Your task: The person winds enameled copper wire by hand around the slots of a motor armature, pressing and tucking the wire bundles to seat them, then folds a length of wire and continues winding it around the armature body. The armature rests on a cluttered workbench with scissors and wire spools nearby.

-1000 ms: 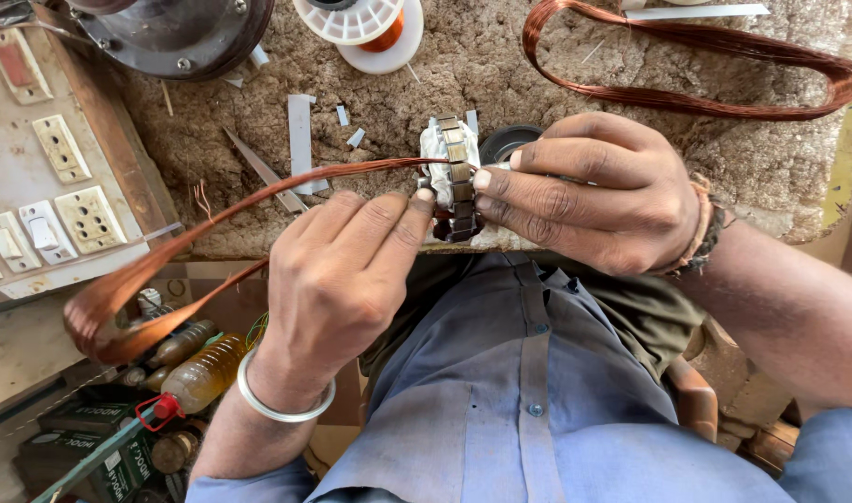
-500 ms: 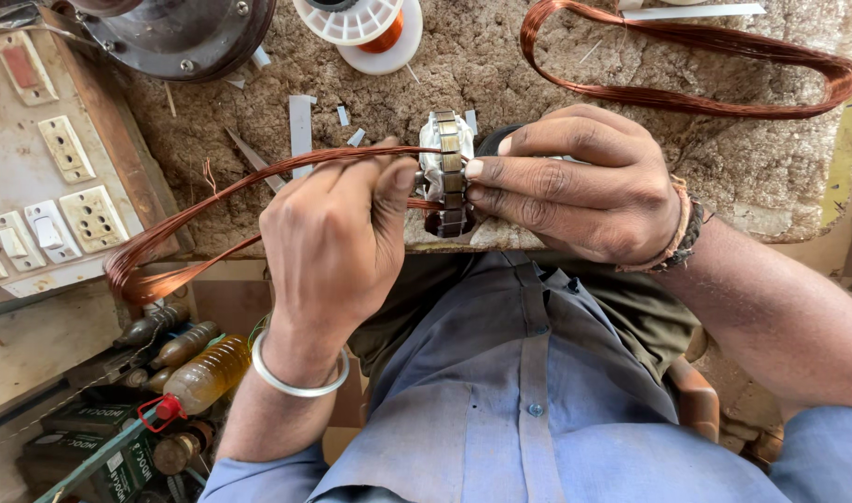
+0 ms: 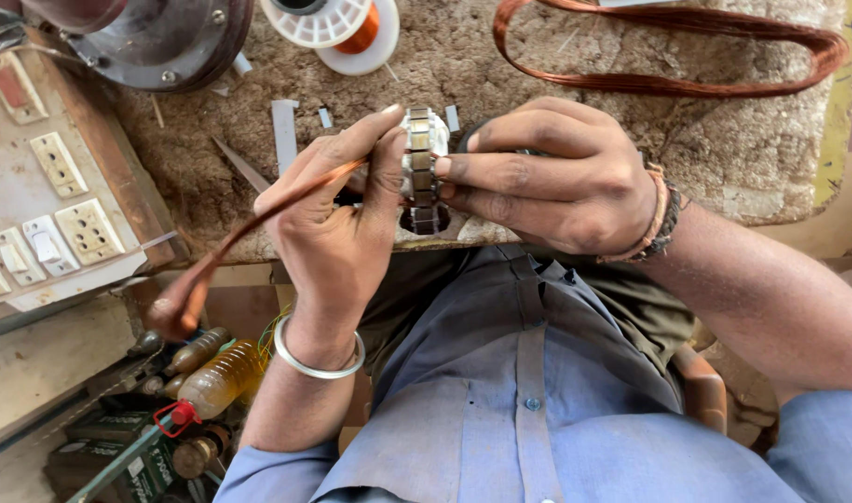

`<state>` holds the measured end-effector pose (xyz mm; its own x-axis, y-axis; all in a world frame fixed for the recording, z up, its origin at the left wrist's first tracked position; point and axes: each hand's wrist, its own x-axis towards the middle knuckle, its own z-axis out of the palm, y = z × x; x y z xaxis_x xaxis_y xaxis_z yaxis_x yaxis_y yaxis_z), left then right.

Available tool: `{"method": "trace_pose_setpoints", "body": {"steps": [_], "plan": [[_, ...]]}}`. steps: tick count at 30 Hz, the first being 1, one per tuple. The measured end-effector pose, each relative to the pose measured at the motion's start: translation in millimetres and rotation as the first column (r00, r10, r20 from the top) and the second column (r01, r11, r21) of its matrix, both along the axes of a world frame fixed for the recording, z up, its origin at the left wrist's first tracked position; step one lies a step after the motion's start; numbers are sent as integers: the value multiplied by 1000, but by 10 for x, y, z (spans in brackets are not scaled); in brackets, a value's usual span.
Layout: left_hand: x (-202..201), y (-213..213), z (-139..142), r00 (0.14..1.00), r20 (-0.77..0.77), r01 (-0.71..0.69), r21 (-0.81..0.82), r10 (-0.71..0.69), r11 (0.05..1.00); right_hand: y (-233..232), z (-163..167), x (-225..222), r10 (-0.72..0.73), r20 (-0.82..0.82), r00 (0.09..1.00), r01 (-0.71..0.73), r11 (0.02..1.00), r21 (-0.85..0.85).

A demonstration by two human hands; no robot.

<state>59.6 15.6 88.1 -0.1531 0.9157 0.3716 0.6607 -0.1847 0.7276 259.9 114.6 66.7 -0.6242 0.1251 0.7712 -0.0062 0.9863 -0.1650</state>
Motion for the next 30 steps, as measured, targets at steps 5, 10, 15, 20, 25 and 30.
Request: {"method": "trace_pose_setpoints", "body": {"steps": [5,10,15,20,25,30], "plan": [[39,-21,-80,990,-143,17,39,-12,999,1,-29,117,-10,6,1000,10,1000,-3],[135,-25,-183,960,-276,-38,73,57,997,-37,-101,265,7,36,999,-2,988,-154],[173,-36,-260,951,-301,-56,62,72,996,-83,6,506,-62,-173,983,-7,928,-371],[187,-23,-316,936,-336,-98,48,109,994,-257,22,1116,-304,-178,936,184,854,-487],[263,36,-367,956,-280,-80,37,87,996,-473,-232,1478,-430,-158,889,293,798,-526],[279,76,-311,928,-361,-69,75,92,995,-724,-472,1525,-540,-105,835,320,631,-707]]}}
